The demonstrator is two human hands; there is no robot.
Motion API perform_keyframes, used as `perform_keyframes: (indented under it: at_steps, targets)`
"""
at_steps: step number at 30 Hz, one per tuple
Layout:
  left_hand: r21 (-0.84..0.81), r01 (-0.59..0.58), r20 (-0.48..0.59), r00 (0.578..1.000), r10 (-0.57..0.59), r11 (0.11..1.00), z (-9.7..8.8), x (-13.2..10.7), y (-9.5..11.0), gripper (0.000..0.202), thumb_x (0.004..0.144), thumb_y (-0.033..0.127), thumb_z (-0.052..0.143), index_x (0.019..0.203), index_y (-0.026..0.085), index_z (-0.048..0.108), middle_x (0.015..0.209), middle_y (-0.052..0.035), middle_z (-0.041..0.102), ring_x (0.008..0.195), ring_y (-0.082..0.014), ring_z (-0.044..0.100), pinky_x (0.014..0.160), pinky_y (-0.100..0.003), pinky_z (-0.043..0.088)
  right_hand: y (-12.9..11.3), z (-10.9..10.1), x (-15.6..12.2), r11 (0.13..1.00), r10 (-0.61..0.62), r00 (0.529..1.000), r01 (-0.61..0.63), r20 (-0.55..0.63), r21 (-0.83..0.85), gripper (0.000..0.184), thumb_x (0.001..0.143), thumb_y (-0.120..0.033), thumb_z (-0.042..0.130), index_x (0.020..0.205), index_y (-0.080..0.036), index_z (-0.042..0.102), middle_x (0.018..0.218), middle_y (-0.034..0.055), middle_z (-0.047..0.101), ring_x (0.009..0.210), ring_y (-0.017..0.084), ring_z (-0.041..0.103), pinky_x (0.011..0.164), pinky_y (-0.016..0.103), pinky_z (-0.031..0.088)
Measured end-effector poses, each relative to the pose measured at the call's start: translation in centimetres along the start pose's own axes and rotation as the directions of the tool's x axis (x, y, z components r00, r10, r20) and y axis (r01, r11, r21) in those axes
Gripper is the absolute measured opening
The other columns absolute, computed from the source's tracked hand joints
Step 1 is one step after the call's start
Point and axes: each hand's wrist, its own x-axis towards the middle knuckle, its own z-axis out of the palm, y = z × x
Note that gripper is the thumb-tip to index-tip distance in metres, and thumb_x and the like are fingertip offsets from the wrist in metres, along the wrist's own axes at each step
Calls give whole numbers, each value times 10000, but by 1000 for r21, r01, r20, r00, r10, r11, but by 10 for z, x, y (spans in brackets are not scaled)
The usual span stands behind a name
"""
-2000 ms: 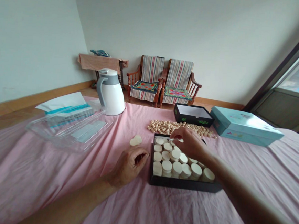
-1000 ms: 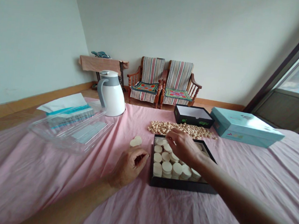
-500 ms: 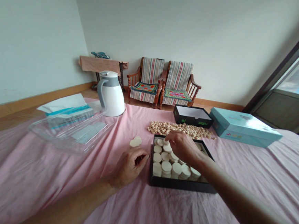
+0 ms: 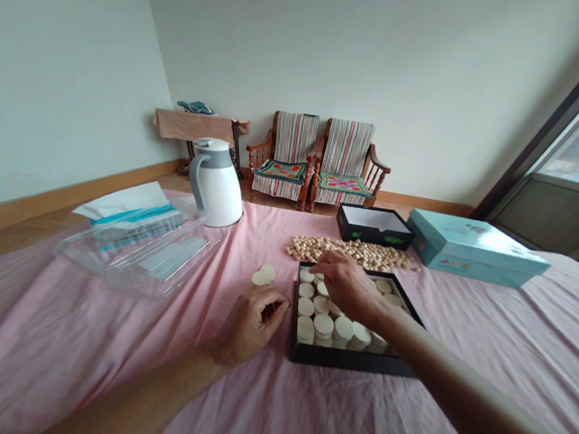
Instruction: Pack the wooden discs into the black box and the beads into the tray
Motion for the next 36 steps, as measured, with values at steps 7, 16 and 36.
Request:
perform_keyframes:
  at_steps: [7,16,36]
  targets:
    - [12,-1,25,1000,1,1000,0,0,1,191,893,212,480,774,172,624,732,-27,642,696,-134,581,635,-236,426,13,-7,-10,987,153,987,-150,49,-61,353,735,-14,441,828,-178,740,848,89,627,891,193,542,836,307,401]
    - [8,12,24,1000,-12,1000,0,0,-1,200,899,219,469,796,172,634,745,-35,635,709,-141,573,652,-241,433,12,-11,-14,991,132,991,-133,15,28,396,728,3,427,889,-175,743,862,78,657,878,177,573,823,285,416]
    - [21,24,49,999,-25,1000,0,0,0,204,906,222,463,782,174,617,742,-17,621,705,-130,565,664,-241,413,-1,-20,-31,988,100,995,-101,18,116,390,717,3,421,841,-188,737,856,50,693,845,167,591,818,292,423]
